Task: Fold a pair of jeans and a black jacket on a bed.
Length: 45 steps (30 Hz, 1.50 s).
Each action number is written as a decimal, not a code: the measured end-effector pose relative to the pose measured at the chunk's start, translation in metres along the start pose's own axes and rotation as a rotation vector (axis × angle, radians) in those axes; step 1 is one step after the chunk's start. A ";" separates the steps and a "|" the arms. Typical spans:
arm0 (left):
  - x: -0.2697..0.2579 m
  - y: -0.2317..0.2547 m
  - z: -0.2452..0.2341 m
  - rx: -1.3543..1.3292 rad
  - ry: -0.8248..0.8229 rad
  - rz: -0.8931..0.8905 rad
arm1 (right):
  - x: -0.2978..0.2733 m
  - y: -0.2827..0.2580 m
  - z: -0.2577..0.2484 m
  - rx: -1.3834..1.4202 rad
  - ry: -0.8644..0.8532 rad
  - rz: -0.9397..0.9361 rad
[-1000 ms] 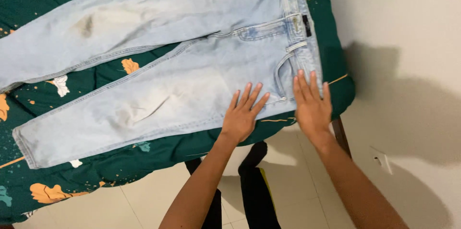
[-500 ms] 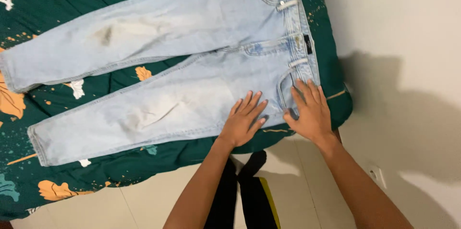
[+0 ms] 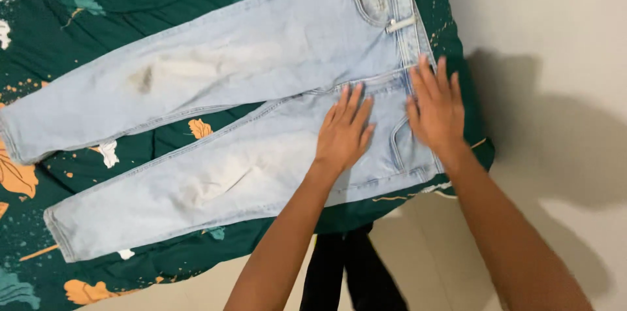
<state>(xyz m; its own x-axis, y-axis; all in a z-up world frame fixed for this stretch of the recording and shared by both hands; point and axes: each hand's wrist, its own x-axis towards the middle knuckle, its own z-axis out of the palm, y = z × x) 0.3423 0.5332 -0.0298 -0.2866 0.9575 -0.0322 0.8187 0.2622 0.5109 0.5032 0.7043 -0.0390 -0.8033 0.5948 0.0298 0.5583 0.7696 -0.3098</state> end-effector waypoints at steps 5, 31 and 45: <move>0.030 -0.004 0.034 0.038 -0.007 -0.032 | 0.004 0.021 0.038 0.008 -0.038 0.121; 0.106 0.023 0.004 -0.027 0.043 -0.205 | 0.096 0.068 0.012 0.212 0.074 0.105; 0.244 0.025 0.061 0.055 0.393 -0.411 | 0.267 0.103 0.021 0.226 0.051 -0.366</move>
<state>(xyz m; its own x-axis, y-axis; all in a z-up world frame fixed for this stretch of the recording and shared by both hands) 0.3235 0.7811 -0.0775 -0.7422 0.6614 0.1083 0.6223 0.6200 0.4779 0.3418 0.9379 -0.0825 -0.9254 0.3071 0.2219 0.1743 0.8651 -0.4703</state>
